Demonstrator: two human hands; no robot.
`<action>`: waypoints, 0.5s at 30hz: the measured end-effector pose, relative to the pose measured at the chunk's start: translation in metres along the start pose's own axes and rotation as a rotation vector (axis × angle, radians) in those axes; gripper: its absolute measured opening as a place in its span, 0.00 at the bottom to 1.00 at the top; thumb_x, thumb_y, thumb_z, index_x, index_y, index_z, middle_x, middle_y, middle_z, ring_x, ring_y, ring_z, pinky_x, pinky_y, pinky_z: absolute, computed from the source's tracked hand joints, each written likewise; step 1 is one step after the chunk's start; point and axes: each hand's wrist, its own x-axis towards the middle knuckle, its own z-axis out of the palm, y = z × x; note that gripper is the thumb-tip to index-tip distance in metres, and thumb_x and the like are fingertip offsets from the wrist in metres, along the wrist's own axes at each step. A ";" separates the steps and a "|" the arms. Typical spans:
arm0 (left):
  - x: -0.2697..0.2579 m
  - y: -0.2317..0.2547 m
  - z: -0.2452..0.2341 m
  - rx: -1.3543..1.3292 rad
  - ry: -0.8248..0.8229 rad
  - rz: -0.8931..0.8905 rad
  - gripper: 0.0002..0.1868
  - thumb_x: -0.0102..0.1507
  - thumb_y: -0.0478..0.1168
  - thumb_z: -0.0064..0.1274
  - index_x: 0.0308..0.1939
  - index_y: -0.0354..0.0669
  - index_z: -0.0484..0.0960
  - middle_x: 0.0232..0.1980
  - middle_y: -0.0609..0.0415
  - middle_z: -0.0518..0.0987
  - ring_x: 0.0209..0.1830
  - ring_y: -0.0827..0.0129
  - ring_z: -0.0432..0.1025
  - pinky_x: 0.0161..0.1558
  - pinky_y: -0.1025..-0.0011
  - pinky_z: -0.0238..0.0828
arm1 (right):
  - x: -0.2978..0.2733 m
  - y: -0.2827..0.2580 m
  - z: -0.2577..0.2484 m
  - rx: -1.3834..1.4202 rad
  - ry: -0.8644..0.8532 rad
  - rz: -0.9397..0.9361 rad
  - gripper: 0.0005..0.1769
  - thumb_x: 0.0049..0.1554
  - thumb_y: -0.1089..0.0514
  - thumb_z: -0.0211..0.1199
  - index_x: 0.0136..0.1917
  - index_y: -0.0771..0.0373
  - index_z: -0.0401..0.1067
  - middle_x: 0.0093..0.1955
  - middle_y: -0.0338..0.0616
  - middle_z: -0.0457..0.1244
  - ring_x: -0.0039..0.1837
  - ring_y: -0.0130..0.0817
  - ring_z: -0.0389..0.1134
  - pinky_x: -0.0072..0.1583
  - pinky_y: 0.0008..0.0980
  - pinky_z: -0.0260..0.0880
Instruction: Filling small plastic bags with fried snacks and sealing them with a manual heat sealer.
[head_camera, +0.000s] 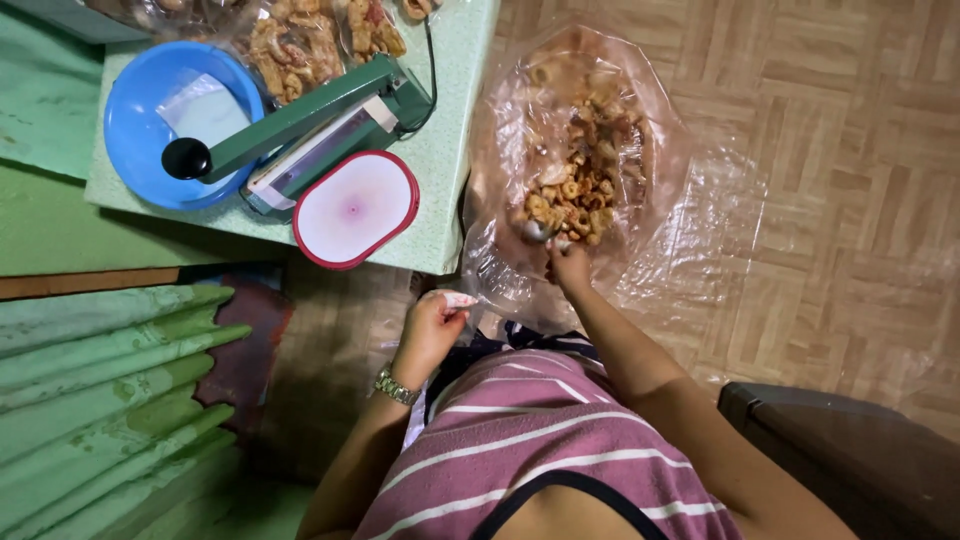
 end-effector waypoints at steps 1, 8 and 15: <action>-0.001 0.001 0.000 0.001 0.002 -0.001 0.09 0.45 0.38 0.59 0.22 0.35 0.77 0.24 0.46 0.74 0.29 0.55 0.71 0.28 0.68 0.69 | 0.008 0.004 0.005 0.000 -0.003 -0.001 0.21 0.54 0.49 0.55 0.39 0.73 0.66 0.26 0.57 0.61 0.26 0.43 0.66 0.28 0.38 0.69; 0.005 0.032 -0.012 0.054 -0.020 0.053 0.09 0.48 0.35 0.54 0.19 0.34 0.71 0.26 0.43 0.73 0.31 0.50 0.70 0.31 0.64 0.68 | 0.017 0.005 0.031 0.091 0.038 0.006 0.15 0.50 0.56 0.58 0.39 0.73 0.65 0.25 0.53 0.60 0.25 0.38 0.63 0.27 0.32 0.67; 0.017 0.035 -0.015 0.084 -0.019 0.056 0.12 0.47 0.39 0.58 0.17 0.37 0.72 0.23 0.46 0.72 0.29 0.53 0.71 0.29 0.65 0.68 | 0.054 0.024 0.045 0.322 0.048 -0.075 0.10 0.47 0.64 0.60 0.40 0.73 0.66 0.25 0.49 0.59 0.24 0.35 0.61 0.27 0.30 0.65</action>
